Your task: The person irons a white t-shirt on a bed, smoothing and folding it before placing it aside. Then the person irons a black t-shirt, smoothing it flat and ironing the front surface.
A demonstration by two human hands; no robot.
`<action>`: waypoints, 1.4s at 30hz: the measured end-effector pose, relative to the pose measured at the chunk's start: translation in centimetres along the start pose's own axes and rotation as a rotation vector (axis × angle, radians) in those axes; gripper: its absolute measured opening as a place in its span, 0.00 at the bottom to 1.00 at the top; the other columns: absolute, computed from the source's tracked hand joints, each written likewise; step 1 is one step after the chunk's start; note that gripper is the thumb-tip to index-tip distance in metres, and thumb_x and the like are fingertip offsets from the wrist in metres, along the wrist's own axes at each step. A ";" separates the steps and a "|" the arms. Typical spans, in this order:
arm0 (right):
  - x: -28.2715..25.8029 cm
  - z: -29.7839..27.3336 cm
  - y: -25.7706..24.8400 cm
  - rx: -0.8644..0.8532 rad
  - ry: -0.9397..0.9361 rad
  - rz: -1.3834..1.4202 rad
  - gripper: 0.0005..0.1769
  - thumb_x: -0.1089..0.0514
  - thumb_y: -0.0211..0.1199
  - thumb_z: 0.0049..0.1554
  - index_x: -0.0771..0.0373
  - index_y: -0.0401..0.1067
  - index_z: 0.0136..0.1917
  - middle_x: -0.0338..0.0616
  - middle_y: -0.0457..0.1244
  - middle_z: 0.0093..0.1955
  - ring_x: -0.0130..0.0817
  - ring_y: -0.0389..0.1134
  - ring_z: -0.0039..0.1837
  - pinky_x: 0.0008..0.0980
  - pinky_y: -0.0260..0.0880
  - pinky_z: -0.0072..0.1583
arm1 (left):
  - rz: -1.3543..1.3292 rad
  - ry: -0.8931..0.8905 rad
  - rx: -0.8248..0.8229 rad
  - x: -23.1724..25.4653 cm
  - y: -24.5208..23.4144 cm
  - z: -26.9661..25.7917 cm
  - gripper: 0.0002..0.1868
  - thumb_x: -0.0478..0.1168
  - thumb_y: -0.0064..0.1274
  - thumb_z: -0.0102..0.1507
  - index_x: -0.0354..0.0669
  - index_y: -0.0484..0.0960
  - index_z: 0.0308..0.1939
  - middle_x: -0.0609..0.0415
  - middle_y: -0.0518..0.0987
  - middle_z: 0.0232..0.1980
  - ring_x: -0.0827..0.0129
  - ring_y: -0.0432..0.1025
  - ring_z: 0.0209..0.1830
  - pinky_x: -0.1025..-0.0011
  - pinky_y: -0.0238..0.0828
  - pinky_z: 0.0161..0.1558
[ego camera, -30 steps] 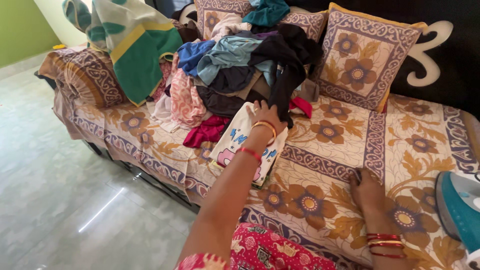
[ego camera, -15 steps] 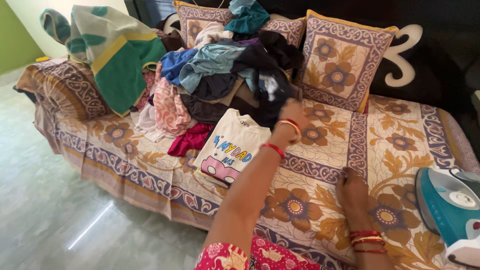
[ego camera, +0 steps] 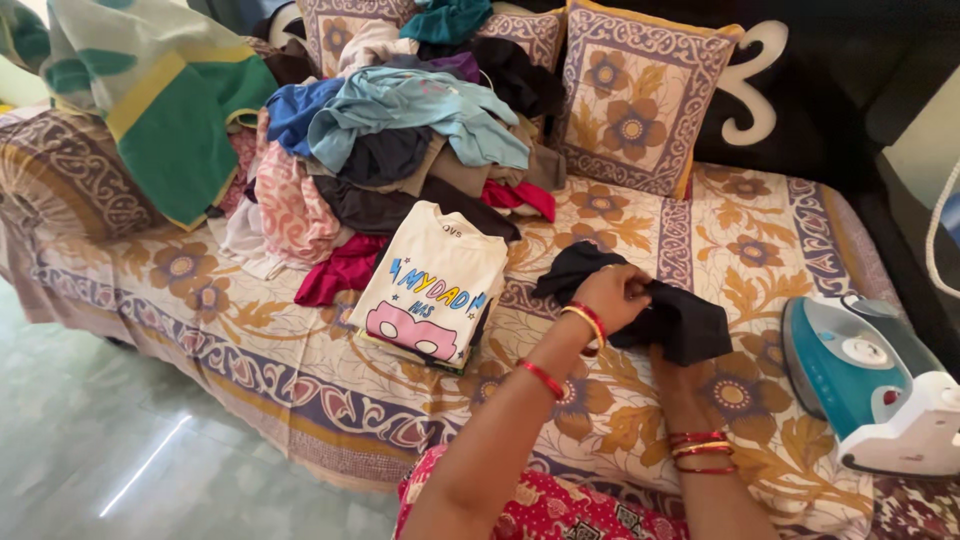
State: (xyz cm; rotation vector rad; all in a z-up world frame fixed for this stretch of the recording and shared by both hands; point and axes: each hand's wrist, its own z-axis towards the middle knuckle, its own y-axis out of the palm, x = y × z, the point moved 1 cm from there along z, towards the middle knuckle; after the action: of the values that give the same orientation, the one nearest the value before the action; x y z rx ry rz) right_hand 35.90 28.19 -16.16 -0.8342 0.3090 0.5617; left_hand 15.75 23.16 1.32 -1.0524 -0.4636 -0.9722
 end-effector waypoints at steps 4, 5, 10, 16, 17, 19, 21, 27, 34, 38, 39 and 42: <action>-0.4 0.5 0.3 0.062 -0.114 0.044 0.28 0.54 0.67 0.51 0.58 0.71 0.66 0.55 0.66 0.61 0.56 0.67 0.64 0.51 0.67 0.64 | 0.107 0.112 -0.303 0.7 0.2 -1.7 0.36 0.47 0.70 0.46 0.39 0.79 0.57 0.43 0.84 0.47 0.53 0.80 0.49 0.63 0.77 0.51; -0.5 0.7 0.2 0.065 -0.133 0.045 0.29 0.54 0.66 0.52 0.59 0.70 0.66 0.55 0.66 0.62 0.56 0.67 0.65 0.51 0.67 0.64 | 0.145 0.178 -0.264 1.3 0.5 -2.0 0.41 0.48 0.71 0.45 0.37 0.76 0.60 0.40 0.81 0.50 0.50 0.78 0.51 0.61 0.76 0.53; -3.5 1.0 -1.1 0.088 -0.242 0.110 0.31 0.53 0.65 0.55 0.62 0.66 0.70 0.56 0.65 0.65 0.54 0.66 0.67 0.48 0.65 0.68 | 0.280 0.147 -0.235 4.4 2.5 -3.9 0.54 0.52 0.74 0.43 0.32 0.64 0.67 0.31 0.70 0.63 0.39 0.70 0.59 0.53 0.70 0.55; -9.9 0.7 -7.2 -0.005 -0.208 0.169 0.33 0.50 0.67 0.52 0.62 0.66 0.68 0.54 0.67 0.59 0.52 0.69 0.61 0.44 0.67 0.63 | 0.177 0.110 0.175 3.9 1.7 -2.2 0.27 0.44 0.60 0.58 0.40 0.79 0.60 0.39 0.81 0.59 0.45 0.76 0.59 0.57 0.73 0.61; -10.6 0.5 -8.6 -0.136 -0.042 0.168 0.29 0.50 0.66 0.53 0.61 0.67 0.65 0.51 0.69 0.55 0.48 0.71 0.57 0.42 0.70 0.59 | 0.113 0.047 0.190 3.4 1.4 -2.0 0.25 0.43 0.60 0.58 0.40 0.81 0.58 0.38 0.82 0.56 0.45 0.76 0.56 0.57 0.73 0.58; -12.4 1.5 -11.4 -0.240 0.068 0.153 0.23 0.53 0.65 0.53 0.59 0.71 0.62 0.48 0.71 0.50 0.44 0.74 0.52 0.39 0.73 0.55 | -0.015 -0.083 0.223 1.9 0.1 -1.0 0.21 0.43 0.61 0.58 0.40 0.85 0.53 0.37 0.84 0.50 0.44 0.77 0.52 0.57 0.74 0.52; -13.8 3.3 -14.8 -0.190 -0.035 0.122 0.20 0.59 0.64 0.52 0.59 0.74 0.59 0.47 0.72 0.49 0.42 0.73 0.49 0.38 0.72 0.52 | -0.234 -0.043 0.295 0.2 -0.8 -0.2 0.19 0.38 0.59 0.59 0.33 0.83 0.53 0.39 0.85 0.46 0.51 0.81 0.48 0.63 0.76 0.49; -18.7 3.2 -26.4 -0.501 0.115 0.953 0.21 0.53 0.49 0.67 0.67 0.77 0.61 0.48 0.70 0.49 0.32 0.69 0.53 0.34 0.68 0.57 | -0.770 -0.052 0.288 -3.6 -0.2 1.4 0.20 0.27 0.48 0.60 0.27 0.79 0.56 0.52 0.83 0.43 0.72 0.76 0.41 0.76 0.73 0.43; -20.2 -1.1 -34.2 -0.664 0.146 0.953 0.19 0.54 0.51 0.66 0.67 0.77 0.60 0.47 0.71 0.49 0.32 0.69 0.52 0.33 0.69 0.56 | -0.936 -0.093 0.245 -2.2 0.6 1.4 0.14 0.32 0.52 0.67 0.28 0.79 0.55 0.56 0.83 0.44 0.77 0.75 0.42 0.78 0.73 0.45; -19.8 -1.0 -34.6 -0.654 0.150 0.925 0.17 0.55 0.53 0.66 0.67 0.76 0.59 0.47 0.71 0.49 0.31 0.70 0.52 0.33 0.70 0.56 | -0.752 -0.127 0.230 -1.1 0.0 1.0 0.13 0.34 0.51 0.67 0.27 0.81 0.51 0.55 0.83 0.41 0.77 0.74 0.39 0.78 0.71 0.41; -19.9 -0.7 -34.7 -0.648 0.133 0.923 0.17 0.56 0.53 0.65 0.67 0.76 0.59 0.47 0.71 0.50 0.31 0.70 0.52 0.33 0.70 0.56 | -0.711 -0.102 0.239 -0.9 -0.3 0.8 0.13 0.33 0.51 0.67 0.27 0.81 0.51 0.55 0.83 0.41 0.77 0.74 0.40 0.78 0.71 0.42; -20.2 -1.2 -35.3 -0.638 0.121 0.921 0.16 0.56 0.54 0.65 0.67 0.76 0.58 0.47 0.71 0.50 0.31 0.70 0.52 0.33 0.71 0.55 | -0.661 -0.130 0.253 -0.8 -0.3 0.6 0.12 0.32 0.50 0.65 0.27 0.82 0.50 0.55 0.83 0.39 0.77 0.73 0.37 0.77 0.71 0.40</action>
State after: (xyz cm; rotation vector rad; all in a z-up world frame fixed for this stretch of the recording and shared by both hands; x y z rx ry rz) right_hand 39.99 1.24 14.08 -1.3370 0.6501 1.5229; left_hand 15.12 23.97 1.13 -0.7391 -1.0549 -1.3818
